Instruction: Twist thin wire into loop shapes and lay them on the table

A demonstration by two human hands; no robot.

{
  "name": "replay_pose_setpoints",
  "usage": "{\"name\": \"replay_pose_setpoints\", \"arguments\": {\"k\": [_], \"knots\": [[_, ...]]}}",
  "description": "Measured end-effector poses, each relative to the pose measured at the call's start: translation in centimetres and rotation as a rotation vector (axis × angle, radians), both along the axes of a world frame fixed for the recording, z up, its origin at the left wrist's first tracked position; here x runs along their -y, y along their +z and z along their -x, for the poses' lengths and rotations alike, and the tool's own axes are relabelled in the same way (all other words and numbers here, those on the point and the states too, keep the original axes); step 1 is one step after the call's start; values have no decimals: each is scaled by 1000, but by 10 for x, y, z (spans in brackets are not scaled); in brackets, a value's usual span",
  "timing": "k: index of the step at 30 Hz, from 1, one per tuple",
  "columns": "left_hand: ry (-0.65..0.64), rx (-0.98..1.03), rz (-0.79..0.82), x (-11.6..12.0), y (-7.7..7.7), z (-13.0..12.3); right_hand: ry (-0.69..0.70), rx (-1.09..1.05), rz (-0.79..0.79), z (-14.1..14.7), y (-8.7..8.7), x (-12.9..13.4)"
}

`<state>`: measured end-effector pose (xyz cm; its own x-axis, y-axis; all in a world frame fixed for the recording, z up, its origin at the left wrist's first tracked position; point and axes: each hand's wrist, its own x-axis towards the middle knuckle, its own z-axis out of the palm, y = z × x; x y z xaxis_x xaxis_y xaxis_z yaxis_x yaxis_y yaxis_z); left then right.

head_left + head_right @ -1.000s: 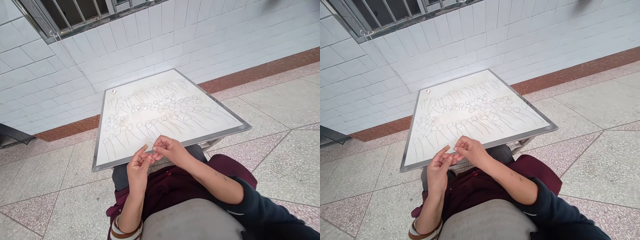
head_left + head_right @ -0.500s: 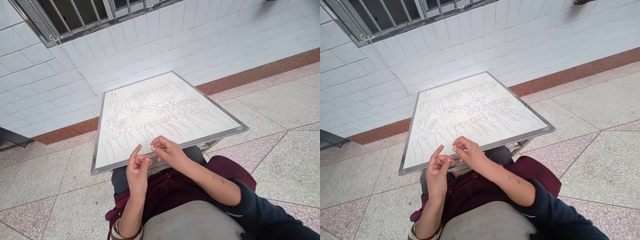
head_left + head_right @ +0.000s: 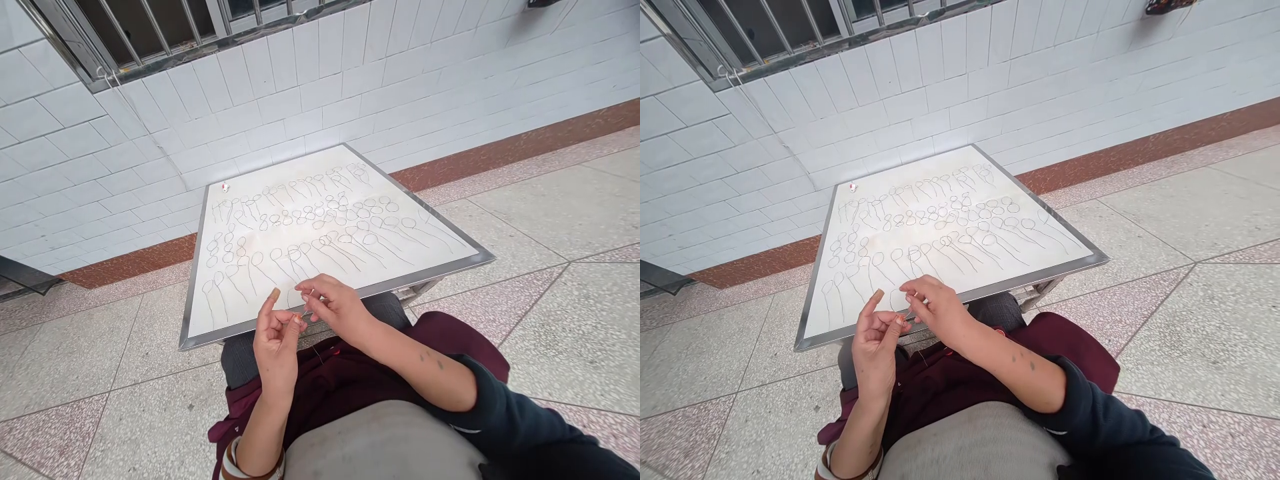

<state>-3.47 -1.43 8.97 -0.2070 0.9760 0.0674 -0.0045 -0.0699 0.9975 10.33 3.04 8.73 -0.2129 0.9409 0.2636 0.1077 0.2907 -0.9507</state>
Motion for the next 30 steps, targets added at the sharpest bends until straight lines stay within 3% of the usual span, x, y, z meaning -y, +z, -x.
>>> {"name": "replay_pose_setpoints", "arguments": {"k": [7, 15, 30], "knots": [[-16, -33, -40, 1, -6, -2, -32, 31, -54, 0, -1, 1], [2, -14, -45, 3, -7, -4, -51, 38, 67, -1, 4, 2], [-44, -4, -49, 6, -8, -6, -22, 13, 39, 0, 5, 0]]}}
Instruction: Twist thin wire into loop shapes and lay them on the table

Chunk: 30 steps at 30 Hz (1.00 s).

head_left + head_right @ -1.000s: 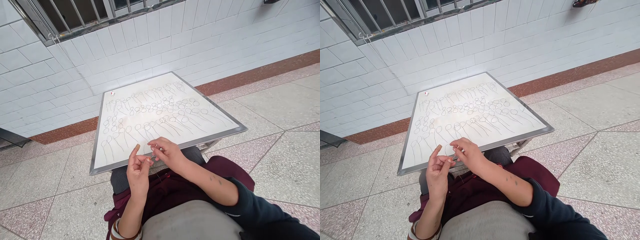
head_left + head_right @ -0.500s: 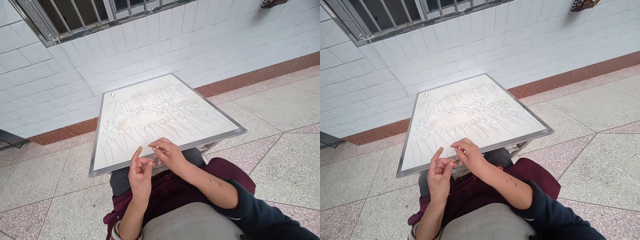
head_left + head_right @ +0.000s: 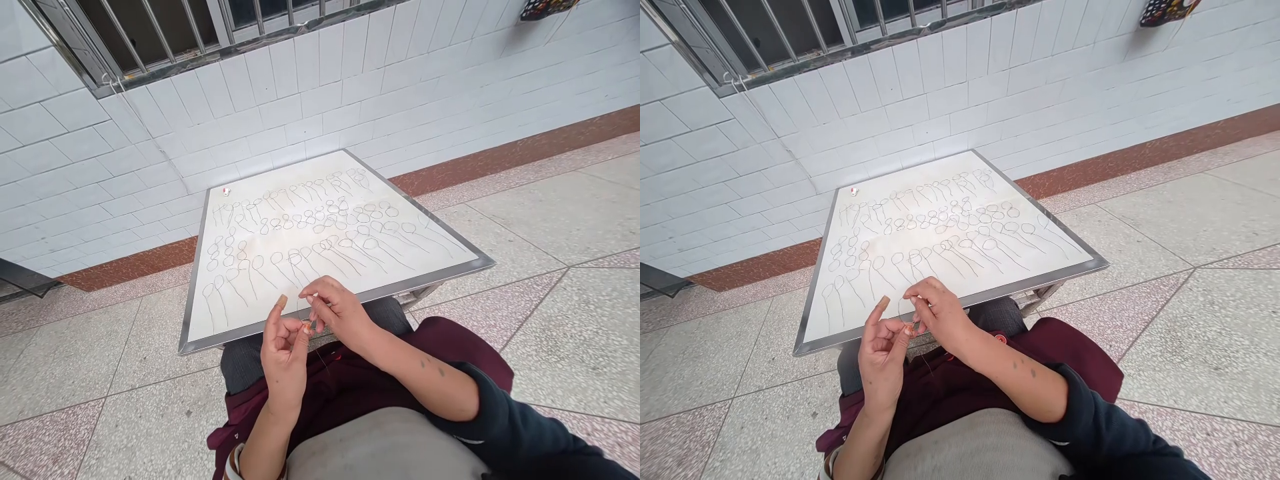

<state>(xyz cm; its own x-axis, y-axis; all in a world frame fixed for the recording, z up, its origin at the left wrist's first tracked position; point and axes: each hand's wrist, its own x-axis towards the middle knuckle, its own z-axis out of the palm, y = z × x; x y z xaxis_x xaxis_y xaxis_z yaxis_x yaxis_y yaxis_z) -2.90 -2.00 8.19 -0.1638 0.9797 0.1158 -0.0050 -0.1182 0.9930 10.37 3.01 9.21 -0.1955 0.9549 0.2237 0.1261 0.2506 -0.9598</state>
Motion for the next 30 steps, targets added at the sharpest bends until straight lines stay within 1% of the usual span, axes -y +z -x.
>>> {"name": "replay_pose_setpoints", "arguments": {"k": [5, 9, 11, 14, 16, 19, 21, 23, 27, 30], "knots": [[-26, 2, 3, 0, 2, 2, 8, 18, -2, -2, -5, -4], [16, -5, -2, 1, 4, -1, 48, 22, -30, -2, -11, -4], [34, -9, 3, 1, 4, -2, 55, 48, -58, -3, -13, -4], [4, -5, 26, 0, 3, -3, 57, 134, -96, -5, -14, -3], [-17, -2, 38, 0, 3, -3, 51, 227, -157, -7, -13, -3], [1, -8, 35, -1, 3, -2, 38, 370, -310, -10, -11, -5], [20, -13, 28, 0, 3, -2, 38, 420, -392, -11, -10, -8], [15, -13, 25, 0, 3, -4, 28, 443, -435, -11, -9, -9], [-9, 20, 36, 1, 1, -5, -9, 504, -445, -8, -7, -10], [-6, 9, 28, 0, 1, -1, -20, 469, -384, -7, -4, -9]]}}
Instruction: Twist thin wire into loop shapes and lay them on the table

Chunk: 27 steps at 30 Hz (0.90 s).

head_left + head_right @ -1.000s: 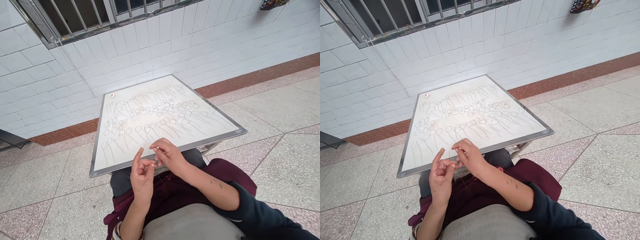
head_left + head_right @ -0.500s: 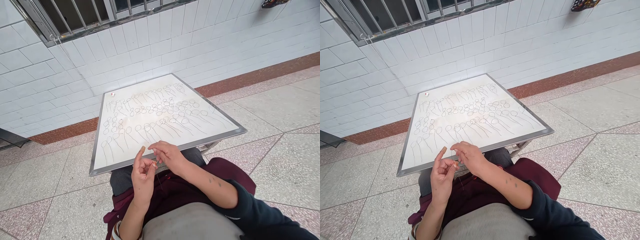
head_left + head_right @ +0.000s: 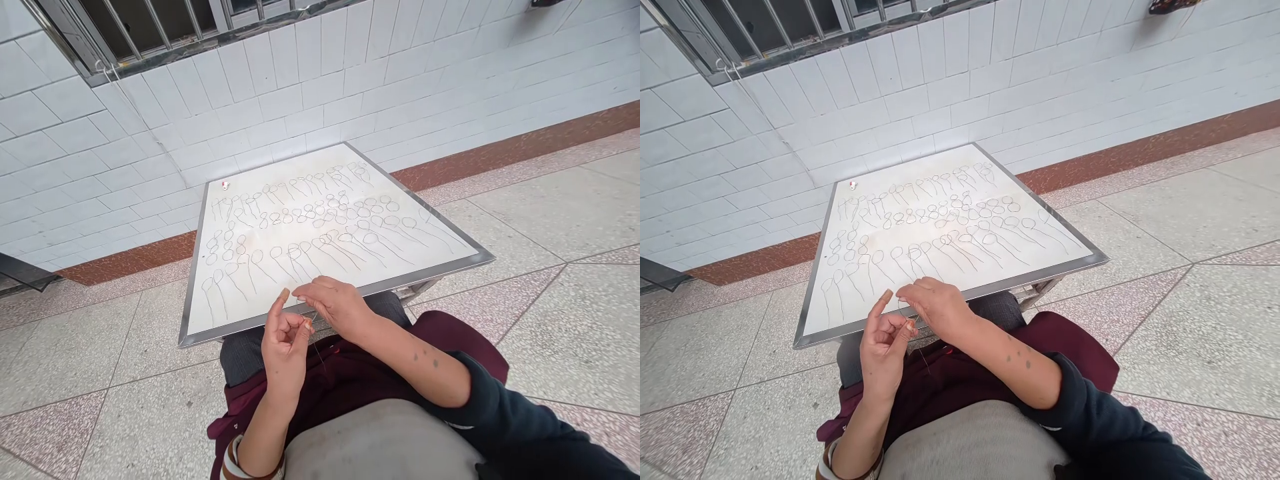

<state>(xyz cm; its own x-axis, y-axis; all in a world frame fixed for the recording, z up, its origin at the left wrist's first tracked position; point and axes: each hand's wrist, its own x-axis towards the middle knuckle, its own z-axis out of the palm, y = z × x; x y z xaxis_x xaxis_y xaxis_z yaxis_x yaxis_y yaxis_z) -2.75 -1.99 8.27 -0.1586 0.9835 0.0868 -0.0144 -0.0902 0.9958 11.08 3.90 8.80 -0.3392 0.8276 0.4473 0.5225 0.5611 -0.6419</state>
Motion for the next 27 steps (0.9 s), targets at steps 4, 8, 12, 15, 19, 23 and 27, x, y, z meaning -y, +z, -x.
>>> {"name": "replay_pose_setpoints", "arguments": {"k": [4, 8, 12, 15, 19, 23, 27], "knots": [[27, 29, 4, -1, 2, 6, 50, -225, 253, -5, 6, -1], [81, 69, -16, -2, 2, 6, 46, -370, 436, -8, 8, 1], [135, 73, -40, -2, 2, 5, 57, -346, 544, -2, 8, 8], [136, 64, -50, -1, 1, 6, 90, -373, 559, 5, 5, 12], [156, 88, -68, -2, -3, 7, 116, -421, 544, 11, 0, 14], [181, 166, -71, -9, -9, 15, 143, -379, 577, 14, -6, 16], [229, 265, -57, -15, -17, 26, 218, -295, 551, 22, -18, 22]]}}
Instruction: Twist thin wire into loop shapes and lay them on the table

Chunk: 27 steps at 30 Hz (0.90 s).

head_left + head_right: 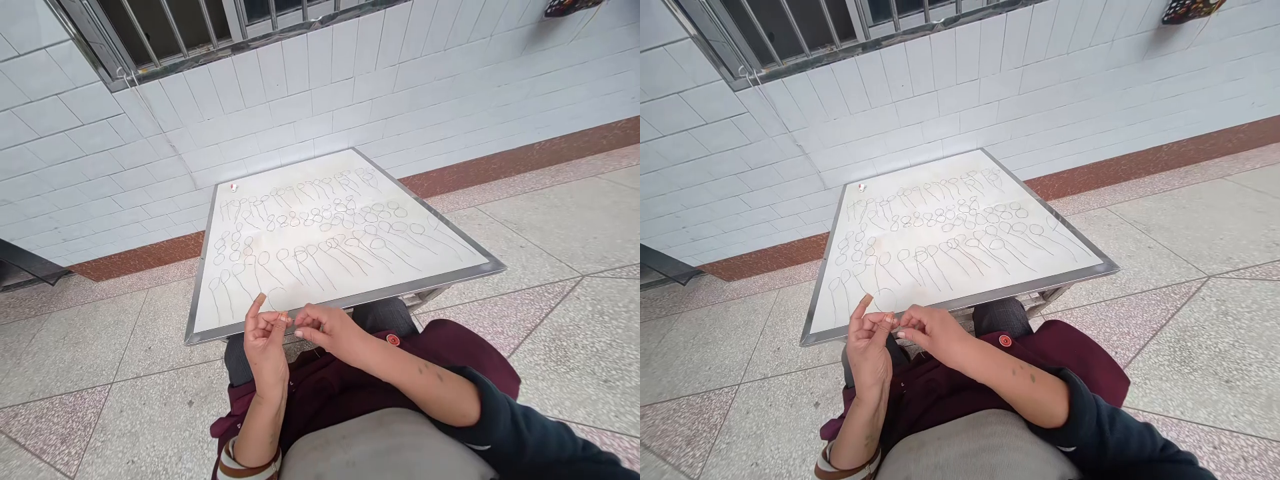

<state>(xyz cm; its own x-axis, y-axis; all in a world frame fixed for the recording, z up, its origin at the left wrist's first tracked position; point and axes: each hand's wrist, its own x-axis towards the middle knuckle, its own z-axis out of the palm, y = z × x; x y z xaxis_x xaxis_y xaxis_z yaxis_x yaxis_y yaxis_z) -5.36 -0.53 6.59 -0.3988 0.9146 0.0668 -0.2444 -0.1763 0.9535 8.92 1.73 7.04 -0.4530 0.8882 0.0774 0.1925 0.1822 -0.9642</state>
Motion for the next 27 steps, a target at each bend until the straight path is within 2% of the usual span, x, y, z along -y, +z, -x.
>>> {"name": "replay_pose_setpoints", "arguments": {"k": [5, 12, 22, 27], "knots": [[50, 33, -28, 1, -11, 7, 12, 53, -95, 12, -14, 6], [103, 154, -20, -6, -21, 13, 9, 139, -161, 17, -26, 5], [176, 77, -94, -8, -26, 21, -7, 273, -379, 25, -34, 17], [109, 139, -27, -18, -34, 21, -73, 326, -445, 21, -44, 10]]}}
